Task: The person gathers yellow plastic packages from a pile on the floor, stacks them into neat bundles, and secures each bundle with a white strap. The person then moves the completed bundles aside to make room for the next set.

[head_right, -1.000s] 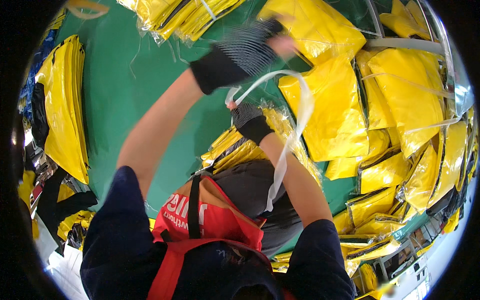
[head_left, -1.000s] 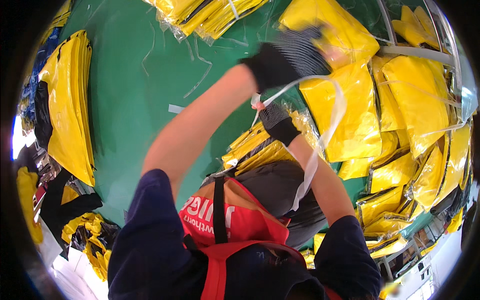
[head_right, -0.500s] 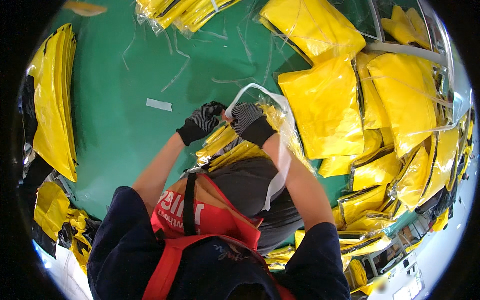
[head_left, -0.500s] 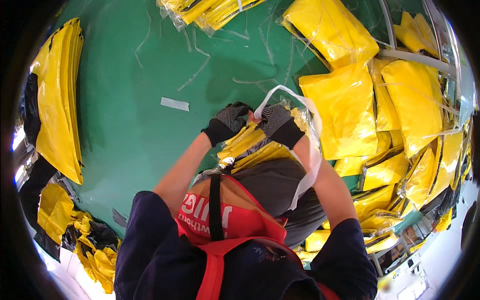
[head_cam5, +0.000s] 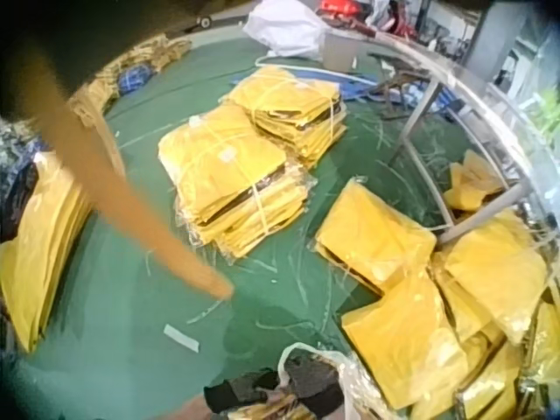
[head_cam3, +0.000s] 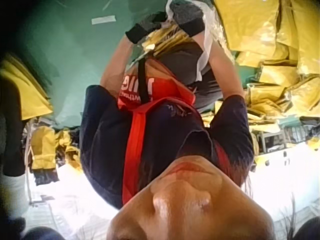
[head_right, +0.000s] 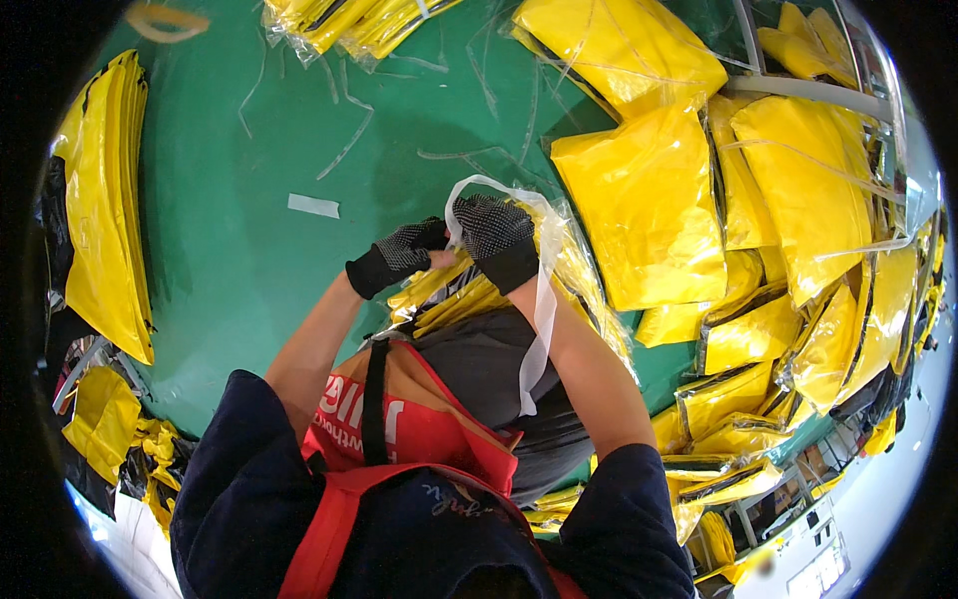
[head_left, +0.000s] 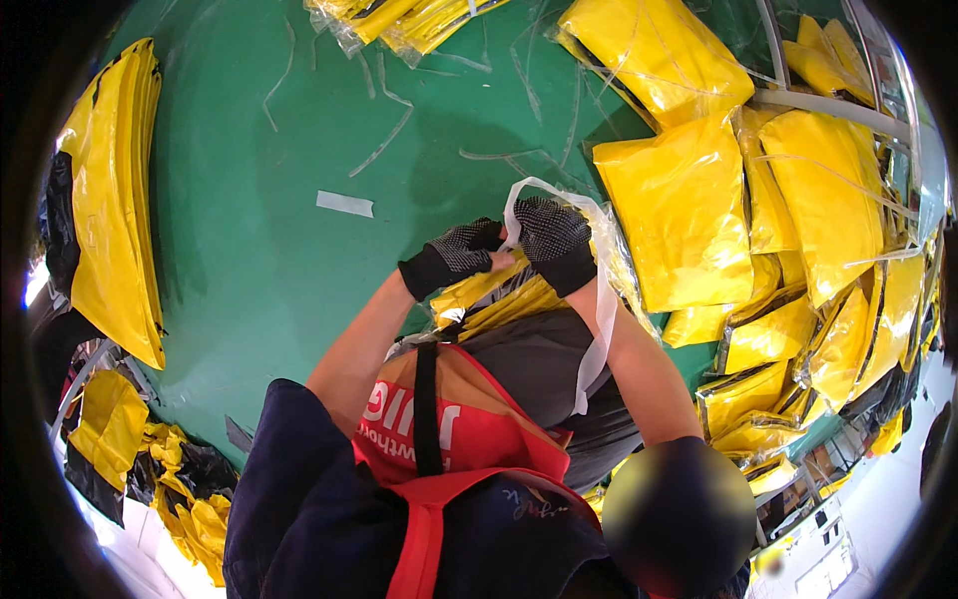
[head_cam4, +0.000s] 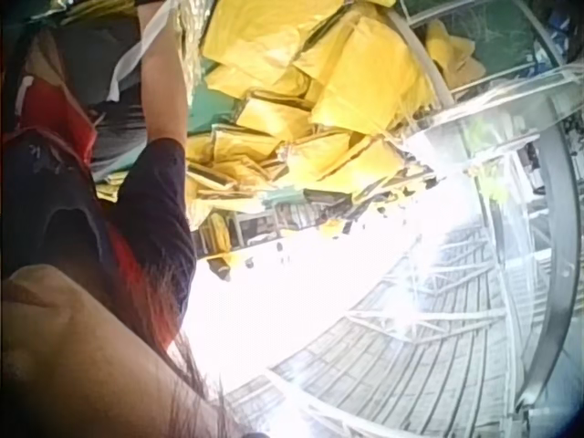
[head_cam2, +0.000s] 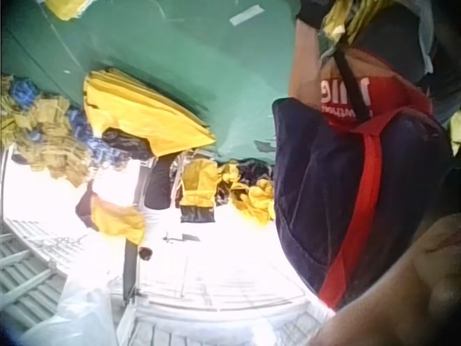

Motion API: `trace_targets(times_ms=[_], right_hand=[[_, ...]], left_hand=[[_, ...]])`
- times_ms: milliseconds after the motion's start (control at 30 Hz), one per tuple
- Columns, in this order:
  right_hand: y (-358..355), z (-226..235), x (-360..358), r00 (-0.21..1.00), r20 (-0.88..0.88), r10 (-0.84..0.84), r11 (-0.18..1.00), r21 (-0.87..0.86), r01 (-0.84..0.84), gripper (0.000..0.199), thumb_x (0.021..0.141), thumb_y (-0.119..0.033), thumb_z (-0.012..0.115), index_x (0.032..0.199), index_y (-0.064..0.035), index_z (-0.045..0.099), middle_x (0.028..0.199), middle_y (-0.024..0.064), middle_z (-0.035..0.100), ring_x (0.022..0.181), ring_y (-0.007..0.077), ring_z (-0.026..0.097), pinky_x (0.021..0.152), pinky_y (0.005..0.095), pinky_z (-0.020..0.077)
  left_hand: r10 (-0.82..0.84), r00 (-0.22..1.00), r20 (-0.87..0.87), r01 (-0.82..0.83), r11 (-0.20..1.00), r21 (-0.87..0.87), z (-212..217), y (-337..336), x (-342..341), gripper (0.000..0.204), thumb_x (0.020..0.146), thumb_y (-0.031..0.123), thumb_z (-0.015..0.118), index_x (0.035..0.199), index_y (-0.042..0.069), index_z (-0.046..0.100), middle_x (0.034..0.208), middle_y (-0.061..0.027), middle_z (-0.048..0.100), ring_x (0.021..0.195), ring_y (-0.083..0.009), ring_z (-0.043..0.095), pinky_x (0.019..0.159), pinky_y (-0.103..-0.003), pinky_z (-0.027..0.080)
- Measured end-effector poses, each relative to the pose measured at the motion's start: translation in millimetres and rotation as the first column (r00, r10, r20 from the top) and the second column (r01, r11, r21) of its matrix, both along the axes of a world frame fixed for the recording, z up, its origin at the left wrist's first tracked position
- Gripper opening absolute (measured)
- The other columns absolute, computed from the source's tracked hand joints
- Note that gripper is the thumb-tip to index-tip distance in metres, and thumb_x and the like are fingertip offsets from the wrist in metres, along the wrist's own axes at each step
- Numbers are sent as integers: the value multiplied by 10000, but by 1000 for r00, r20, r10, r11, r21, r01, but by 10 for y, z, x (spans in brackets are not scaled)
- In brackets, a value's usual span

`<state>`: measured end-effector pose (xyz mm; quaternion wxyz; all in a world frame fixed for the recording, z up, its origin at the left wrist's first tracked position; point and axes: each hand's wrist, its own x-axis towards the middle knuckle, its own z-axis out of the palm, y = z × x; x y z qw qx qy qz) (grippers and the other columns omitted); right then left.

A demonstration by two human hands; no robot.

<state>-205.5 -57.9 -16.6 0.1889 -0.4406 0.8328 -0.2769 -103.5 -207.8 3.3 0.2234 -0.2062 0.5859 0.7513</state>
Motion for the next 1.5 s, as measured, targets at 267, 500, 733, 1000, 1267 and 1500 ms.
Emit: trace_targets(times_ms=[267, 500, 733, 1000, 1267, 1500], right_hand=[[-136, 444, -51, 927, 373, 31, 970, -234, 62, 307, 731, -99, 652, 1035, -120, 614, 912, 94, 618, 764, 262, 615, 623, 341, 491], [-131, 391, -29, 968, 251, 6, 970, -237, 56, 163, 782, -131, 588, 936, -103, 632, 896, 105, 604, 818, 313, 585, 700, 390, 461], [-159, 271, -121, 993, 120, 14, 934, -356, 30, 131, 757, -126, 639, 864, -56, 609, 773, 130, 578, 752, 325, 555, 691, 390, 449], [273, 667, 448, 877, 460, -139, 933, -236, 271, 233, 876, -221, 529, 921, -1, 591, 801, 151, 612, 779, 281, 604, 717, 349, 462], [731, 1041, 506, 676, 631, -381, 917, 168, 361, 278, 849, -223, 564, 995, 12, 592, 886, 177, 629, 885, 301, 610, 793, 350, 455], [301, 502, -321, 920, 369, -129, 898, -350, 266, 210, 848, -195, 545, 854, 14, 564, 709, 152, 558, 712, 255, 612, 573, 372, 465]], left_hand=[[338, 921, -193, -372, 910, -182, -342, 119, 63, 184, 772, 83, 588, 938, 7, 568, 826, -95, 601, 789, -206, 598, 632, -330, 457], [481, 791, 378, -599, 483, 638, -78, -6, -43, 320, 869, 178, 504, 1143, 13, 487, 999, -116, 592, 833, -218, 600, 770, -320, 491], [649, 676, 349, -722, 487, 492, -426, -58, -68, 228, 889, 204, 523, 1049, 43, 540, 900, -76, 557, 814, -176, 546, 698, -321, 470], [187, 910, -371, -367, 779, -508, -776, 260, -303, 86, 850, 146, 487, 916, 97, 512, 705, -83, 548, 650, -262, 567, 590, -354, 448], [-499, 852, -162, 142, 517, -844, -1032, 111, -239, 140, 858, 175, 460, 978, 132, 517, 650, -115, 559, 561, -319, 566, 475, -431, 438], [-88, 995, -50, 20, 657, -754, -565, 121, 105, 319, 802, 184, 636, 1105, 128, 553, 833, -52, 654, 686, -183, 629, 617, -315, 498]])
